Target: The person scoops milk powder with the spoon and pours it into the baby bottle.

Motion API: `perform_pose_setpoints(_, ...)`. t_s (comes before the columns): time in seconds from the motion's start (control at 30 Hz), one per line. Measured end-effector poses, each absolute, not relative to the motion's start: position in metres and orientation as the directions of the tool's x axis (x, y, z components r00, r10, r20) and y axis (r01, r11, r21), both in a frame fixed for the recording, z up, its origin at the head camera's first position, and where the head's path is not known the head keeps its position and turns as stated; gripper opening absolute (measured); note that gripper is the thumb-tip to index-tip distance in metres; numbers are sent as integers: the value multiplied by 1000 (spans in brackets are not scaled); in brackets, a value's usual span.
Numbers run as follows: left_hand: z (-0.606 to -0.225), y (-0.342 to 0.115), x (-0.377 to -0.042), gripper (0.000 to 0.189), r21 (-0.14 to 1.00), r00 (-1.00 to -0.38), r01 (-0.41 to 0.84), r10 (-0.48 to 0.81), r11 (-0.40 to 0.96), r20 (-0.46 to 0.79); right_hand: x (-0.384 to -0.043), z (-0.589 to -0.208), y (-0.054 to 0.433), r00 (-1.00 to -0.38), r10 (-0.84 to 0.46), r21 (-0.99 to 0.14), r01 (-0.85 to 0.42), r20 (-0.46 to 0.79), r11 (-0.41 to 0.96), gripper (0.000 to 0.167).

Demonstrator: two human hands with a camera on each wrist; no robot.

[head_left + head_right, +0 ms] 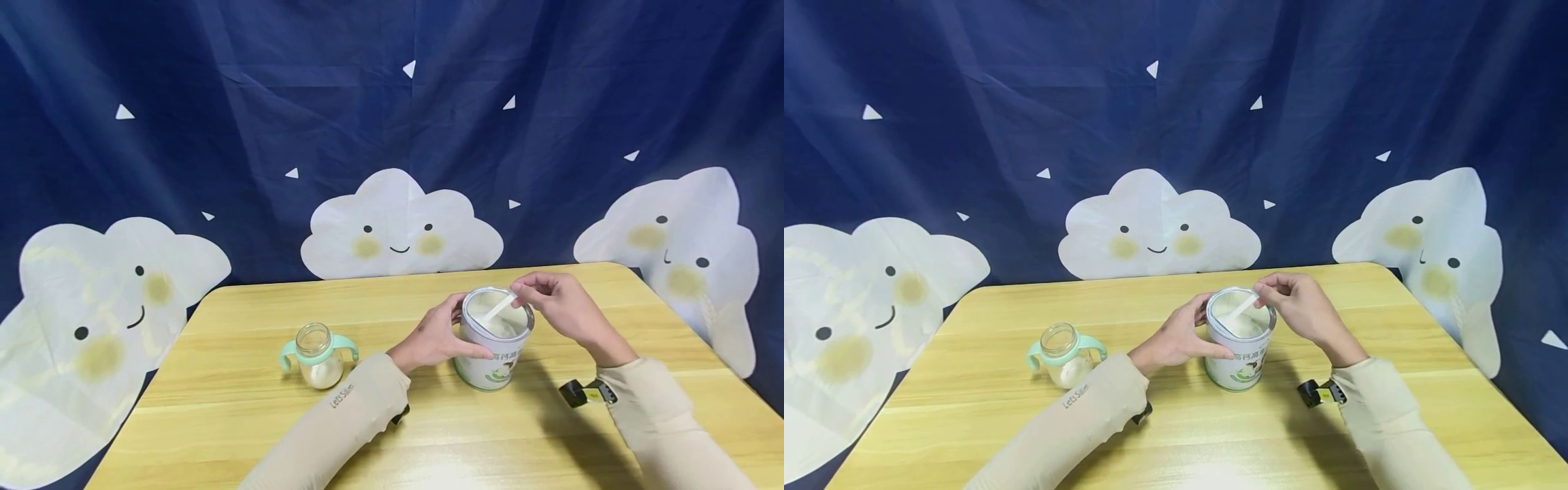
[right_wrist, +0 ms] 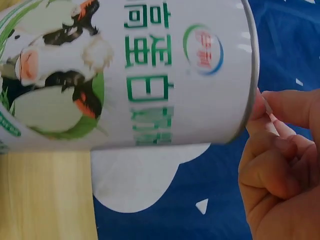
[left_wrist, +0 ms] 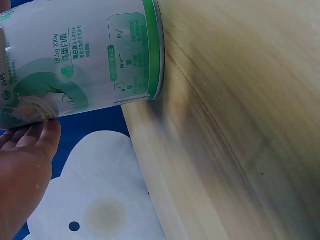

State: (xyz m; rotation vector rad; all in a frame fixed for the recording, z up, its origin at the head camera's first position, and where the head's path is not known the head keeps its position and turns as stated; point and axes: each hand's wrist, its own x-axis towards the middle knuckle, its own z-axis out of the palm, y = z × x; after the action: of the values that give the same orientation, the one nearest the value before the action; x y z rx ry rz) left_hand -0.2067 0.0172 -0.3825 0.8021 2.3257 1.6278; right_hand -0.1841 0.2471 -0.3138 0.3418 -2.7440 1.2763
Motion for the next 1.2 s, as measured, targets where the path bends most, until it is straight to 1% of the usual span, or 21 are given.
perform_pose_setpoints(0.2, -382, 17, -206, 96, 916, -836, 308, 533, 258, 132, -189, -319, 262, -990, -97, -812, -143, 107, 566, 35)
perform_pose_setpoints(0.3, -383, 17, -205, 96, 916, -837, 305, 532, 262, 127, -190, -322, 270, -992, -84, -844, -122, 92, 522, 34)
perform_pose_setpoints(0.37, -383, 18, -206, 96, 915, -838, 304, 530, 264, 125, -191, -323, 275, -993, -74, -872, -116, 91, 475, 30)
perform_pose_setpoints(0.43, -383, 18, -206, 96, 916, -839, 301, 531, 265, 122, -191, -325, 279, -993, -68, -908, -113, 94, 402, 23)
perform_pose_setpoints(0.53, -382, 17, -206, 97, 917, -838, 298, 533, 265, 118, -191, -328, 284, -993, -73, -968, -104, 89, 229, 15)
perform_pose_setpoints(0.63, -382, 17, -206, 98, 917, -836, 298, 537, 266, 116, -191, -333, 288, -994, -91, -994, -73, 65, 84, 18)
perform_pose_setpoints(0.7, -382, 16, -206, 98, 916, -836, 296, 537, 269, 112, -191, -337, 289, -994, -99, -998, -54, 50, 39, 18)
perform_pose_setpoints(1.2, -379, 15, -206, 98, 906, -832, 307, 545, 290, 108, -193, -341, 291, -993, -110, -999, -47, 46, 6, 19)
